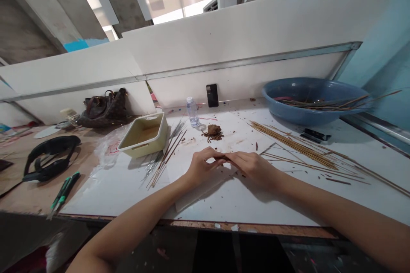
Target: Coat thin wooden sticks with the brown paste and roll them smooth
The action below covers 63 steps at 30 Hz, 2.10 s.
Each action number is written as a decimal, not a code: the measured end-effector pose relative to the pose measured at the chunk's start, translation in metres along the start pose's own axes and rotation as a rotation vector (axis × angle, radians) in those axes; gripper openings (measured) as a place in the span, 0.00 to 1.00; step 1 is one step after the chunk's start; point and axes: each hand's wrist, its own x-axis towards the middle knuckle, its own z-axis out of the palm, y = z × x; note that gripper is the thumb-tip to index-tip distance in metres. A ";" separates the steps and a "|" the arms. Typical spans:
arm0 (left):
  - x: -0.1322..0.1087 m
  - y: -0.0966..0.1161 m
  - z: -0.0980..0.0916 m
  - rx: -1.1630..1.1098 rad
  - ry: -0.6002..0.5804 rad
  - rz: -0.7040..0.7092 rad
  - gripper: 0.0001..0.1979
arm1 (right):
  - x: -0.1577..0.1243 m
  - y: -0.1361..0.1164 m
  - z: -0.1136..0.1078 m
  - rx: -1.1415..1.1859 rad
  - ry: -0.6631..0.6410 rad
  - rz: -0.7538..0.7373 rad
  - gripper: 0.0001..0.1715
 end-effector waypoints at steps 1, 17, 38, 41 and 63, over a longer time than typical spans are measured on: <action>0.000 0.001 -0.001 -0.003 -0.007 -0.012 0.11 | -0.001 -0.001 -0.001 -0.009 0.001 -0.004 0.28; 0.000 -0.003 -0.001 0.050 -0.051 -0.039 0.13 | 0.003 0.001 -0.001 -0.009 -0.019 0.013 0.21; 0.000 -0.001 0.000 0.033 -0.090 -0.104 0.14 | 0.000 0.005 0.000 -0.161 -0.037 -0.058 0.24; 0.002 -0.002 -0.003 0.055 -0.073 -0.079 0.12 | -0.001 0.010 0.003 -0.163 -0.028 -0.025 0.28; -0.001 -0.006 -0.001 0.129 -0.069 -0.070 0.10 | 0.005 0.000 -0.005 -0.062 0.002 0.100 0.12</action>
